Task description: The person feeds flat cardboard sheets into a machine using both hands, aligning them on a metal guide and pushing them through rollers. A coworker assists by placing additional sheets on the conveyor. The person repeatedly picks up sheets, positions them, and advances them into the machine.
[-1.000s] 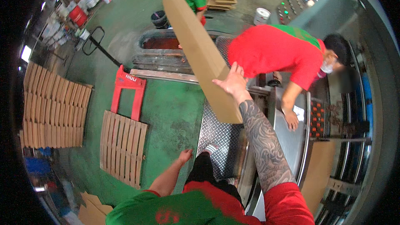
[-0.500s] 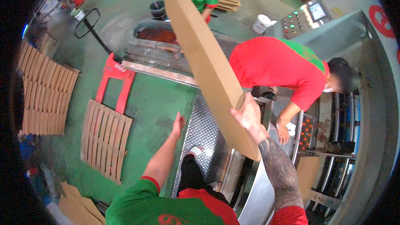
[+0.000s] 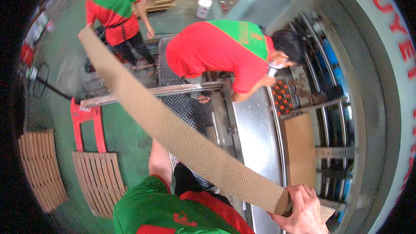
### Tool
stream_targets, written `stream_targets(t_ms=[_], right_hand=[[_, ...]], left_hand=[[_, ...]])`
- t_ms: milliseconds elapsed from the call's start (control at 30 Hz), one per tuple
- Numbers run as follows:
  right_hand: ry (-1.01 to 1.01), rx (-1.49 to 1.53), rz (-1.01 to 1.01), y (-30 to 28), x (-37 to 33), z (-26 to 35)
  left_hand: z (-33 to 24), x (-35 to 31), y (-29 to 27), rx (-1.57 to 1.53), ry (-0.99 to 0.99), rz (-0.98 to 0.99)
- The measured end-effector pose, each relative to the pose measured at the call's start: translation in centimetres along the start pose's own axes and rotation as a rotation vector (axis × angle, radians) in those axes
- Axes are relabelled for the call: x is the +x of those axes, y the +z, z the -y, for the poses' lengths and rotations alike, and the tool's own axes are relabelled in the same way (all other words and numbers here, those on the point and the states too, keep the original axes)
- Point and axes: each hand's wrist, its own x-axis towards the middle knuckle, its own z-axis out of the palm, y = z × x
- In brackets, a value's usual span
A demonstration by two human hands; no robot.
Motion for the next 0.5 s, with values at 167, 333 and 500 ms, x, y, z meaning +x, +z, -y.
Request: stream_targets(t_ms=[167, 333, 500], right_hand=[[0.177, 0.062, 0.069, 3.4, -14.0, -6.5], [0.333, 0.16, -0.066, 11.6, -29.4, -15.2], [0.401, 0.285, -0.181, 23.1, -42.7, -28.4]], left_hand=[[6.5, -16.7, 0.7, 0.181, -0.133, 0.051], [10.0, -33.9, -1.8, 0.257, -0.177, 0.085], [15.2, -47.5, -4.8, 0.334, -0.169, 0.067]])
